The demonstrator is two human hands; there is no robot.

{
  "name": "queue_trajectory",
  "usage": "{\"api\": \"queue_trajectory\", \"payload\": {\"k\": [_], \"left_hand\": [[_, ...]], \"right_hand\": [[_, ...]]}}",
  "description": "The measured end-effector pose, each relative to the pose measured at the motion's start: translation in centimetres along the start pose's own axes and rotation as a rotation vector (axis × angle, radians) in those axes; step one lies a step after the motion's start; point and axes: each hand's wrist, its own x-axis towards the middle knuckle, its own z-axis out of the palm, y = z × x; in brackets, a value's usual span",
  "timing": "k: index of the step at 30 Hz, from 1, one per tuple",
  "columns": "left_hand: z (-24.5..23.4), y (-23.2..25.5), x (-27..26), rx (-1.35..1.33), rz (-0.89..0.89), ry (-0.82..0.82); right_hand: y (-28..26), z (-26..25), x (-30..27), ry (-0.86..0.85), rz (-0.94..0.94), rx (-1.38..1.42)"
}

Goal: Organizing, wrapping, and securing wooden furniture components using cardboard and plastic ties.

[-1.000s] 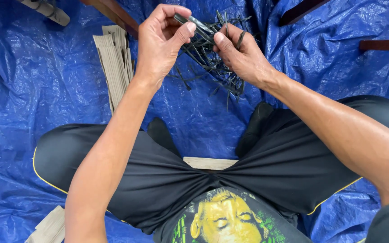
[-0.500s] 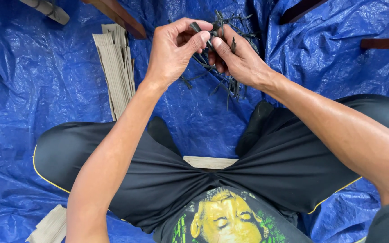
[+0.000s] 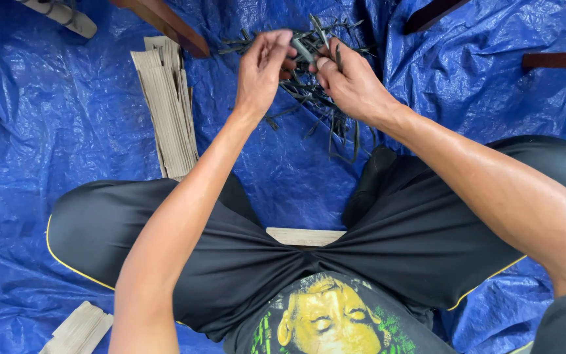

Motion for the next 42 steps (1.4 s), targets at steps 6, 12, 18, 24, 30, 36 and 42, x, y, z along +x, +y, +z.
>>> {"api": "queue_trajectory", "payload": {"k": [6, 12, 18, 24, 30, 36, 42], "left_hand": [[-3.8, -20.5, -1.4, 0.706, 0.190, -0.044], [-1.3, -19.6, -6.2, 1.151, -0.221, -0.153], [-2.8, -21.4, -4.7, 0.713, -0.112, 0.024], [3.5, -10.0, -2.1, 0.192, 0.134, 0.301], [9.0, 1.0, -5.1, 0.484, 0.526, 0.284], [10.5, 1.1, -8.4, 0.523, 0.563, 0.122], [9.7, -1.4, -9.7, 0.503, 0.356, 0.086]], "right_hand": [[5.4, -1.0, 0.9, 0.104, -0.086, 0.049], [0.5, -1.7, -0.3, 0.188, 0.017, -0.128], [-1.0, -1.9, -0.2, 0.210, 0.168, -0.157], [1.8, -1.6, 0.6, 0.234, 0.194, -0.162], [5.6, -2.3, 1.2, 0.143, 0.383, 0.270], [3.2, -3.6, 1.2, 0.203, 0.379, 0.624], [3.8, -4.3, 1.0, 0.216, 0.279, 0.671]]}}
